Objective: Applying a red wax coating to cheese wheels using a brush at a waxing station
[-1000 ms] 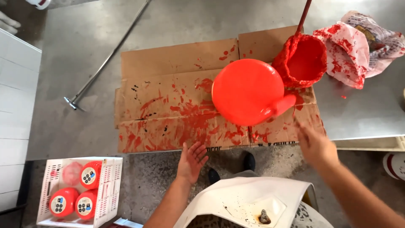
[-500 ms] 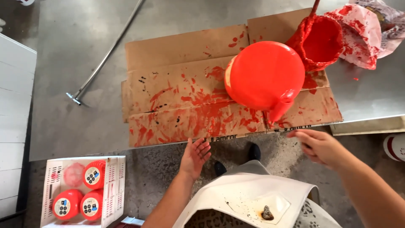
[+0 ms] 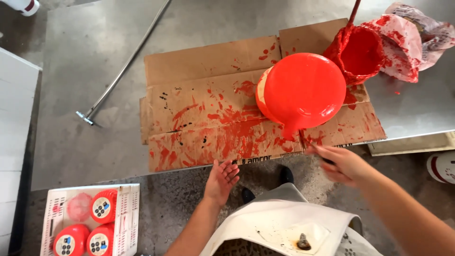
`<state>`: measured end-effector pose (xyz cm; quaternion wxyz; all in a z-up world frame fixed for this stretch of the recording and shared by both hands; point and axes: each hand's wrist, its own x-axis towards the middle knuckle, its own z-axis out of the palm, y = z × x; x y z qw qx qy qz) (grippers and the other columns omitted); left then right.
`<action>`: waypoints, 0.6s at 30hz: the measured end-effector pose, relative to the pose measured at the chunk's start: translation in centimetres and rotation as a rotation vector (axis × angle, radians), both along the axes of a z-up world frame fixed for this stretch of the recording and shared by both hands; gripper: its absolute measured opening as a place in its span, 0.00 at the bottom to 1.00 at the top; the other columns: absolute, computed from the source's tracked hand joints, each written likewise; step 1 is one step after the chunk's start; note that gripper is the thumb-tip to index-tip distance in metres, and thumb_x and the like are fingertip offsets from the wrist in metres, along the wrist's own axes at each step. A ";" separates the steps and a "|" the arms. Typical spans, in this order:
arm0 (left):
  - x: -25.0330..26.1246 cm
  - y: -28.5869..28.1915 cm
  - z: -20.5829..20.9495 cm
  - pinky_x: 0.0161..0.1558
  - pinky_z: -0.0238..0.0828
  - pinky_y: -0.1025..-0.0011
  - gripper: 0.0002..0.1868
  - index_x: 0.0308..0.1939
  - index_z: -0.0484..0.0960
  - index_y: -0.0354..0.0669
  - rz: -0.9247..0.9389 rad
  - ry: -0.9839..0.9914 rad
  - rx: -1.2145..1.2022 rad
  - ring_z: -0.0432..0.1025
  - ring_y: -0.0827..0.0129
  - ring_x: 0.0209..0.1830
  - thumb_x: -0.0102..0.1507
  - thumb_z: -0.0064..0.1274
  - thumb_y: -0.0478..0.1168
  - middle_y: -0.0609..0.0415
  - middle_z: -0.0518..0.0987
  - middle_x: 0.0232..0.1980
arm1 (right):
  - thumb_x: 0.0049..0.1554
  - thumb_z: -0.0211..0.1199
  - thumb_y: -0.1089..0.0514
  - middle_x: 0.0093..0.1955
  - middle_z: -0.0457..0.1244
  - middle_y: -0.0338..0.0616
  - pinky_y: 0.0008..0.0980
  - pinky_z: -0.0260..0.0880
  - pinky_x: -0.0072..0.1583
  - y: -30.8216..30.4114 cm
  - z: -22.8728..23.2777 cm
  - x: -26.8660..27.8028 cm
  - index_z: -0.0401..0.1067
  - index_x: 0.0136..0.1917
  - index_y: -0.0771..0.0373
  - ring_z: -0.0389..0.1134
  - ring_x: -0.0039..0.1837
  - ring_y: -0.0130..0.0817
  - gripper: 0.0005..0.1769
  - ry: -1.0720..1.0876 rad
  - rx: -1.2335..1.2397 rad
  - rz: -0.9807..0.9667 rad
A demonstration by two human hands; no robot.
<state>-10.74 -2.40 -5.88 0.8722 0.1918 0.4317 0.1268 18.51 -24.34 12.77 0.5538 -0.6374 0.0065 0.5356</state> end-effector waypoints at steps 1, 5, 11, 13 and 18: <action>-0.3 0.1 -0.1 0.58 0.77 0.62 0.37 0.64 0.75 0.48 -0.006 -0.004 -0.001 0.78 0.62 0.56 0.66 0.40 0.72 0.50 0.82 0.55 | 0.66 0.54 0.56 0.21 0.41 0.37 0.24 0.36 0.18 -1.8 0.0 0.9 0.72 0.55 0.68 0.38 0.14 0.25 0.14 -0.004 -0.001 -0.006; 0.3 0.1 0.5 0.47 0.74 0.64 0.31 0.55 0.81 0.44 0.091 -0.026 -0.032 0.78 0.59 0.49 0.66 0.44 0.66 0.46 0.84 0.48 | 0.68 0.48 0.53 0.26 0.43 0.42 0.27 0.34 0.28 -7.2 1.7 4.8 0.75 0.68 0.65 0.38 0.24 0.30 0.23 -0.198 -0.275 0.107; 2.9 -0.2 1.7 0.47 0.73 0.66 0.30 0.55 0.81 0.44 0.083 -0.029 0.012 0.78 0.61 0.50 0.66 0.45 0.64 0.48 0.84 0.47 | 0.68 0.50 0.47 0.34 0.64 0.45 0.38 0.61 0.44 -9.3 5.9 7.5 0.71 0.70 0.47 0.63 0.35 0.42 0.20 -0.943 -0.681 0.375; 3.8 -0.4 2.3 0.46 0.73 0.67 0.30 0.55 0.81 0.44 0.085 -0.018 0.013 0.78 0.61 0.50 0.66 0.45 0.64 0.48 0.84 0.48 | 0.68 0.46 0.46 0.38 0.68 0.41 0.40 0.63 0.47 -9.0 5.9 8.1 0.62 0.77 0.37 0.66 0.36 0.46 0.25 -1.025 -0.744 0.478; 5.1 -1.4 2.1 0.47 0.72 0.67 0.30 0.54 0.82 0.45 0.082 -0.029 0.017 0.79 0.62 0.48 0.66 0.45 0.64 0.49 0.84 0.45 | 0.63 0.57 0.50 0.59 0.73 0.28 0.30 0.69 0.48 -5.8 3.3 9.6 0.76 0.68 0.39 0.74 0.52 0.28 0.21 -1.296 -0.435 0.493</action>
